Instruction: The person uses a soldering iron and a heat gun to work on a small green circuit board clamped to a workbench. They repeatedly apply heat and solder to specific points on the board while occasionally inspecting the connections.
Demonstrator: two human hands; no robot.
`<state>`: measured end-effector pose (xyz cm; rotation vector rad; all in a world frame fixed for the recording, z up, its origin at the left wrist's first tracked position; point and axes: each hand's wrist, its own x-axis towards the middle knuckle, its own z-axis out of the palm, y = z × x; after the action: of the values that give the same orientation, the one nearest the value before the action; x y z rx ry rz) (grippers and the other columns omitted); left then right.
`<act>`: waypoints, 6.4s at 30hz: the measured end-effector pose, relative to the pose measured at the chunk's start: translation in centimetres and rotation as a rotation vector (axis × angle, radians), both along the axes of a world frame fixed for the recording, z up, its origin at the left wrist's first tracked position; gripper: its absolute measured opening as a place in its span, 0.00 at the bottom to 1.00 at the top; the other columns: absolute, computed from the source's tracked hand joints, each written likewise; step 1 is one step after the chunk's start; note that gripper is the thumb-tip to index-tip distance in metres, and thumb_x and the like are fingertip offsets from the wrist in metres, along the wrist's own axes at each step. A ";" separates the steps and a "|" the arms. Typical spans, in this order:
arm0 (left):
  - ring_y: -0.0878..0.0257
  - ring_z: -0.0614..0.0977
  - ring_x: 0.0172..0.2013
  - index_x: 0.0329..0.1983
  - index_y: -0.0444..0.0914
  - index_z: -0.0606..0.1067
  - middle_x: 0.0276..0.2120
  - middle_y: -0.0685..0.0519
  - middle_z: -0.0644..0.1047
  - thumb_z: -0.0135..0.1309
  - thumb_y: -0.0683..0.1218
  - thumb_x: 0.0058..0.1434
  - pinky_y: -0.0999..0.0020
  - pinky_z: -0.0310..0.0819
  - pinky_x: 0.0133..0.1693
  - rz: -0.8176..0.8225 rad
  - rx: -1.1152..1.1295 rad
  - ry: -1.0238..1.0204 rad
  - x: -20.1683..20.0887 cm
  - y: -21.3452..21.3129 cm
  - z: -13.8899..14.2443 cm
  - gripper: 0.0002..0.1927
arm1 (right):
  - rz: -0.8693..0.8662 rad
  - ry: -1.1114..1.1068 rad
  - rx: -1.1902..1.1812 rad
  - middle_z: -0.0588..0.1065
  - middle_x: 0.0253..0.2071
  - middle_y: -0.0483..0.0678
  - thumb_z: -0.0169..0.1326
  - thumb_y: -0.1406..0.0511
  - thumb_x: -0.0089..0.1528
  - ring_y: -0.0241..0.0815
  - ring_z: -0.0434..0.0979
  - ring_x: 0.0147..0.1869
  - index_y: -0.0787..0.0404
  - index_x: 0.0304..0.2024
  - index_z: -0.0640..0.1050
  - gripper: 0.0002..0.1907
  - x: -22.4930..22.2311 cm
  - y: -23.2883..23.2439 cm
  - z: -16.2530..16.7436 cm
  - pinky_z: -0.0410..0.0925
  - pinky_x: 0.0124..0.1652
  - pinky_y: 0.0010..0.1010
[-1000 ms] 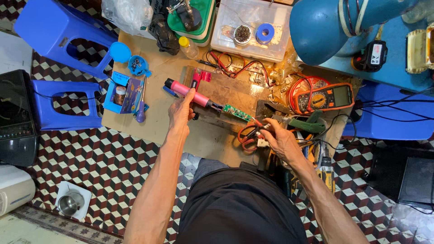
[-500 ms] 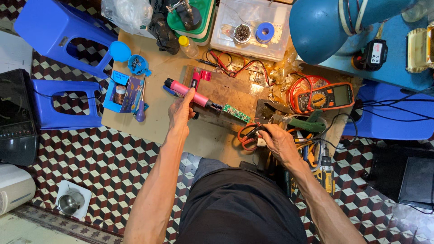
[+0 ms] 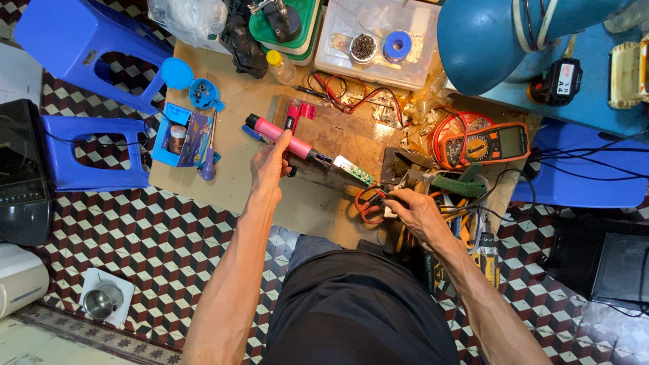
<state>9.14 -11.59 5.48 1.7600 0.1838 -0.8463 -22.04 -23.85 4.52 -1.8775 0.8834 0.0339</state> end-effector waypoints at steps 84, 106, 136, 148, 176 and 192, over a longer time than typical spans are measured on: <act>0.68 0.80 0.32 0.46 0.33 0.80 0.35 0.50 0.82 0.54 0.51 0.68 0.71 0.76 0.38 -0.783 -0.370 0.505 -9.4 0.1 6.8 0.16 | -0.868 -0.502 0.655 0.75 0.32 0.45 0.55 0.64 0.63 0.33 0.76 0.33 0.62 0.43 0.74 0.09 5.9 0.9 7.6 0.70 0.34 0.26; 0.66 0.81 0.45 0.59 0.33 0.78 0.46 0.52 0.83 0.57 0.51 0.66 0.69 0.76 0.51 -0.639 -0.412 0.277 -8.9 -12.5 2.7 0.23 | -0.821 -0.183 0.488 0.77 0.32 0.43 0.59 0.65 0.60 0.31 0.75 0.30 0.60 0.58 0.77 0.22 4.4 -2.3 5.7 0.70 0.31 0.24; 0.69 0.80 0.42 0.58 0.35 0.78 0.42 0.53 0.82 0.56 0.53 0.66 0.73 0.74 0.47 -0.622 -0.358 0.315 -8.6 -12.6 2.2 0.22 | -0.668 -0.019 -0.057 0.78 0.48 0.52 0.57 0.66 0.60 0.42 0.83 0.43 0.58 0.62 0.74 0.26 5.5 -2.1 8.0 0.74 0.42 0.33; 0.70 0.83 0.39 0.50 0.34 0.81 0.39 0.54 0.84 0.64 0.49 0.60 0.75 0.78 0.45 -0.639 -0.286 0.095 -9.0 -12.1 3.3 0.19 | -0.665 -0.014 -0.020 0.79 0.51 0.54 0.58 0.64 0.60 0.44 0.82 0.49 0.60 0.61 0.74 0.26 5.5 -1.4 6.3 0.73 0.48 0.33; 0.68 0.84 0.38 0.42 0.37 0.80 0.38 0.54 0.82 0.65 0.46 0.59 0.73 0.79 0.40 -0.793 -0.209 -0.338 -9.7 -11.6 5.7 0.12 | -0.724 -0.011 0.090 0.79 0.38 0.49 0.58 0.65 0.61 0.34 0.79 0.31 0.59 0.61 0.74 0.25 5.6 -1.2 6.2 0.73 0.32 0.27; 0.68 0.82 0.40 0.47 0.33 0.78 0.40 0.52 0.82 0.65 0.46 0.61 0.74 0.78 0.46 -0.664 -0.311 -0.028 -9.1 -11.1 1.9 0.15 | -0.690 -0.004 0.016 0.79 0.44 0.52 0.59 0.65 0.60 0.39 0.81 0.37 0.61 0.60 0.75 0.25 5.5 -1.3 6.2 0.73 0.39 0.31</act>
<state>0.07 -22.70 7.43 1.5403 -0.5556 -1.2402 -16.58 -25.16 10.70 -1.4703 1.4756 -0.3828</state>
